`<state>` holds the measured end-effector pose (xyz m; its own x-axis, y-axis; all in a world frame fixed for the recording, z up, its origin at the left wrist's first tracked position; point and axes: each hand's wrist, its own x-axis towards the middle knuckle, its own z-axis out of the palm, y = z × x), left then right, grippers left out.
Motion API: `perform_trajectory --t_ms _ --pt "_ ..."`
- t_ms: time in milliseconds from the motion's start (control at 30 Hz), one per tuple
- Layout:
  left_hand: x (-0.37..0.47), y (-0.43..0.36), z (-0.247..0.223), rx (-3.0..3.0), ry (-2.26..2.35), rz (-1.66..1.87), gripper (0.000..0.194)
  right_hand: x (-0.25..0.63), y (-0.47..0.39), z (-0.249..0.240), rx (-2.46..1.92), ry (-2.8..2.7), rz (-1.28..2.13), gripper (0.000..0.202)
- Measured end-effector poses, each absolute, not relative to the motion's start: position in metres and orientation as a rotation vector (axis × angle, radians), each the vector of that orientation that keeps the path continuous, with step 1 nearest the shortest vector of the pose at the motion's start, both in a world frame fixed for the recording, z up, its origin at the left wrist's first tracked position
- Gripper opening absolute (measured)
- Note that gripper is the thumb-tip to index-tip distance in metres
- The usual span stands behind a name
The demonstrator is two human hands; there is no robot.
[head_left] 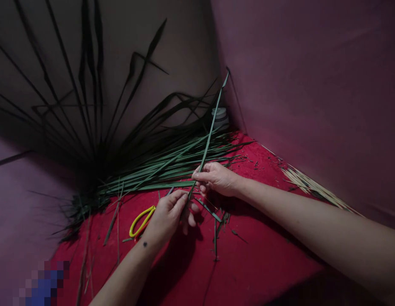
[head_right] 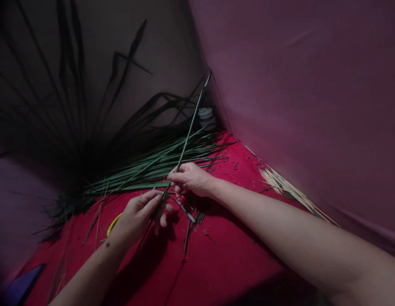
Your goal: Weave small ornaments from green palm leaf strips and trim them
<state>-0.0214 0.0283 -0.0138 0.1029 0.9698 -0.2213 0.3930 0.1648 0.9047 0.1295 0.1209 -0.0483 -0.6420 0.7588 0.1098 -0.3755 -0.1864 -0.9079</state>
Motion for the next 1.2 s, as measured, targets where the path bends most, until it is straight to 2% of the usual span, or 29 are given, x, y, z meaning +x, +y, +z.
perform_trajectory --t_ms 167,333,467,633,867,1000,1200 --pt "-0.019 0.027 -0.015 1.424 1.530 0.732 0.025 0.129 0.117 -0.049 -0.498 -1.358 1.900 0.006" --pt "-0.020 0.027 -0.023 1.622 1.657 0.746 0.023 0.124 0.104 -0.048 -0.607 -1.326 1.865 0.017" --pt "-0.021 0.028 -0.027 1.739 1.707 0.768 0.026 0.118 0.098 -0.050 -0.590 -1.297 1.916 0.014" --pt "-0.016 0.026 -0.020 1.533 1.683 0.814 0.021 0.114 0.098 -0.057 -0.488 -1.244 1.950 0.016" --pt "-0.013 0.027 -0.017 1.407 1.618 0.933 0.025 0.111 0.101 -0.054 -0.474 -1.127 2.041 0.004" --pt "-0.016 0.028 -0.018 1.350 1.604 0.908 0.027 0.112 0.104 -0.051 -0.575 -1.114 2.029 0.021" --pt "-0.019 0.028 -0.017 1.312 1.555 0.852 0.030 0.112 0.102 -0.051 -0.618 -1.050 1.945 0.020"
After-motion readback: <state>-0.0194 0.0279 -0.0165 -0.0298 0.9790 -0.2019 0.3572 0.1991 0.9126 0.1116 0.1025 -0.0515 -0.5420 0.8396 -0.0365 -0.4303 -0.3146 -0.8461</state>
